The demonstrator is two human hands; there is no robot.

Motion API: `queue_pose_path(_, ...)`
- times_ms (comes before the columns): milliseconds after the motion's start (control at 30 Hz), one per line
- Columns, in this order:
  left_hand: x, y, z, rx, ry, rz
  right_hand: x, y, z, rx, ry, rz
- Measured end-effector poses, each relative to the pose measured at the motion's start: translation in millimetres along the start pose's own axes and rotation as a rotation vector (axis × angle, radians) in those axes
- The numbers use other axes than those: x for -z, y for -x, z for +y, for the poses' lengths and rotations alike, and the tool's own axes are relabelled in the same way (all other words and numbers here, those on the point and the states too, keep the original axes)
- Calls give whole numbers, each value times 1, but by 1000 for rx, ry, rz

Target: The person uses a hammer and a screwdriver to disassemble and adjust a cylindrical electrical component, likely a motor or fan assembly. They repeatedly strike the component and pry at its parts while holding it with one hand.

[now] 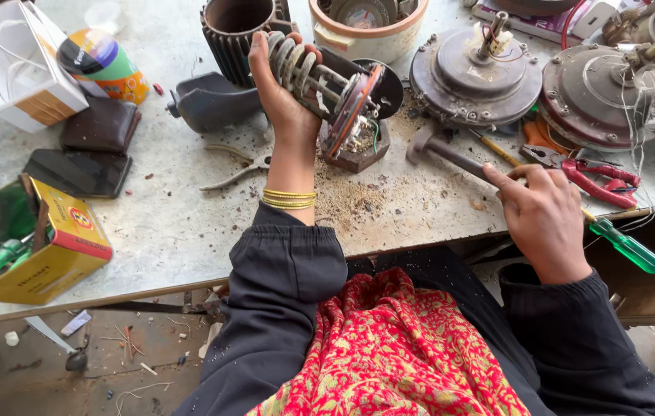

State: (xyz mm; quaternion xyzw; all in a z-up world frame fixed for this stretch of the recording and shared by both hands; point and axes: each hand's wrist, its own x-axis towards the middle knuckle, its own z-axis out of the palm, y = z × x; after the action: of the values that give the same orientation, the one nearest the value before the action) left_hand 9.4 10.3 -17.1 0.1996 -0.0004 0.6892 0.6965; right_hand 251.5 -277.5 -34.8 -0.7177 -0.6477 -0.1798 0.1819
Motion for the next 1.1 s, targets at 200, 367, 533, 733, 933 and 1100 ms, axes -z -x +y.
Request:
queue_pose_path(200,-16,13,-1,-98,-188,-164,-19,-8,6,4,-92,5)
queue_pose_path(367,-26,25,0,-331,-275,-331,-36,-7,-3,-51,-139,74)
queue_pose_path(533,-24,17,8,-446,-506,-454,-42,-3,-1,-68,-140,71)
queue_pose_path(733,-25,18,-29,-532,-874,-844,-36,-3,-1,-82,-169,75)
queue_pose_path(933,-24,22,-45,-349,-845,-928,-9,5,-5,-187,-564,93)
queue_pose_path(1100,-18,18,-27,-237,-794,-757,-1,18,-15,-461,-1207,-106)
